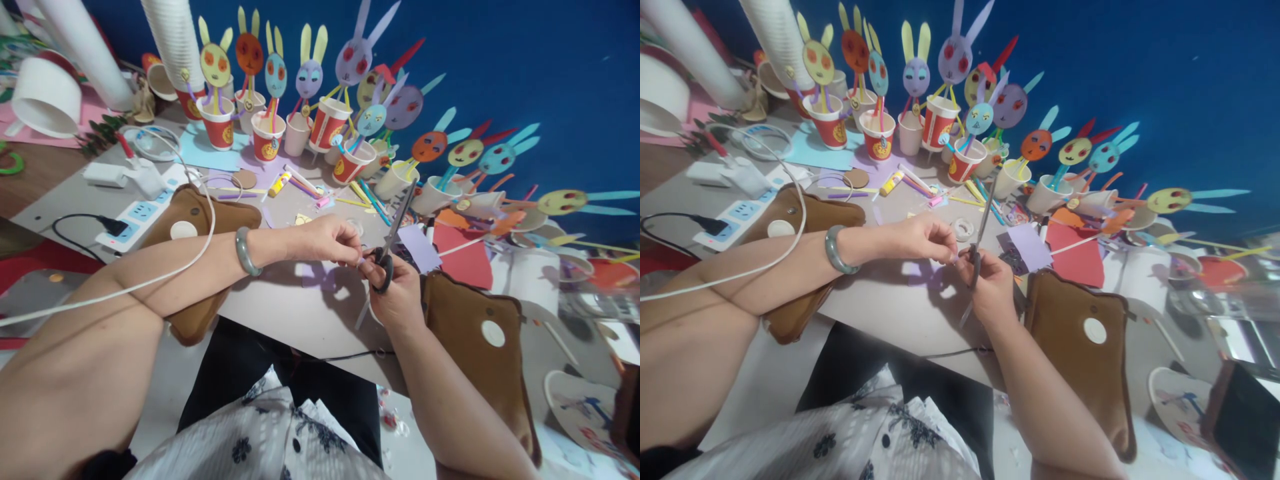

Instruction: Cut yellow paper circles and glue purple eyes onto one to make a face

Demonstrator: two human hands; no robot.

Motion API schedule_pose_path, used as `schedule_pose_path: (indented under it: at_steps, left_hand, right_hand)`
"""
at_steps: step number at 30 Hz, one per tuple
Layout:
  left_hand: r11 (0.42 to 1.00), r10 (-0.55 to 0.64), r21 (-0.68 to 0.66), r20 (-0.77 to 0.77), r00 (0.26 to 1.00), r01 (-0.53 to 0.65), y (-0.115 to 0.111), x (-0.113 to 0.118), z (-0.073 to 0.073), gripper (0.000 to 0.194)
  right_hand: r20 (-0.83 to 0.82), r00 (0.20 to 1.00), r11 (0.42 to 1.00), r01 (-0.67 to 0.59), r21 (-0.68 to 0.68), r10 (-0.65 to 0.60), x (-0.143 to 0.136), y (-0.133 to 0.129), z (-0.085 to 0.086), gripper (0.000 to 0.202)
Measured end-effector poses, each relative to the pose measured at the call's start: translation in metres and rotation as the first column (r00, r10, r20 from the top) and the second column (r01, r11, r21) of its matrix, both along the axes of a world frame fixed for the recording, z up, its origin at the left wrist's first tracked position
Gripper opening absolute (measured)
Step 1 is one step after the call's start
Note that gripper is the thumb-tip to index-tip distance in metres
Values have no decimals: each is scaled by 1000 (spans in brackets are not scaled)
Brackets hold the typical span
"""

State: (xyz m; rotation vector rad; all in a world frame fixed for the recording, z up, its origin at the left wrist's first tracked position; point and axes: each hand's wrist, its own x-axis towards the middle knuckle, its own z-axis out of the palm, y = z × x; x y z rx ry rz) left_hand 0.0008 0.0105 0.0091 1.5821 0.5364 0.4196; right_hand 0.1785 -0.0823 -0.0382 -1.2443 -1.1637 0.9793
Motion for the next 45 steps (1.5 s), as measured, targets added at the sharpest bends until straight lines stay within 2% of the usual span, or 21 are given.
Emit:
schedule_pose_path:
  at_steps: [4, 7, 12, 16, 28, 33, 45]
  left_hand:
    - [993, 31, -111, 22, 999, -28, -3, 2, 4, 20]
    - [988, 61, -143, 22, 998, -57, -4, 3, 4, 24]
    - [996, 32, -85, 67, 997, -27, -1, 2, -2, 4]
    - [997, 46, -58, 93, 995, -40, 0, 2, -6, 4]
    - [997, 12, -79, 103, 995, -3, -1, 3, -4, 7]
    - [1000, 10, 19, 24, 1000, -10, -1, 2, -4, 6]
    - [992, 23, 121, 18, 1000, -25, 0, 2, -6, 4]
  right_hand:
    - [-4, 1000, 1000, 29, 1, -29, 0, -1, -1, 19]
    - [5, 996, 996, 88, 8, -88, -2, -1, 2, 22]
    - [7, 996, 995, 91, 31, -91, -6, 0, 6, 26]
    - [4, 996, 996, 90, 17, -90, -5, 1, 5, 26]
    - [-86, 996, 1000, 26, -11, -26, -4, -2, -1, 18]
    - [-79, 994, 997, 76, -5, -76, -3, 0, -1, 20]
    - [-40, 999, 1000, 11, -8, -11, -2, -1, -3, 17]
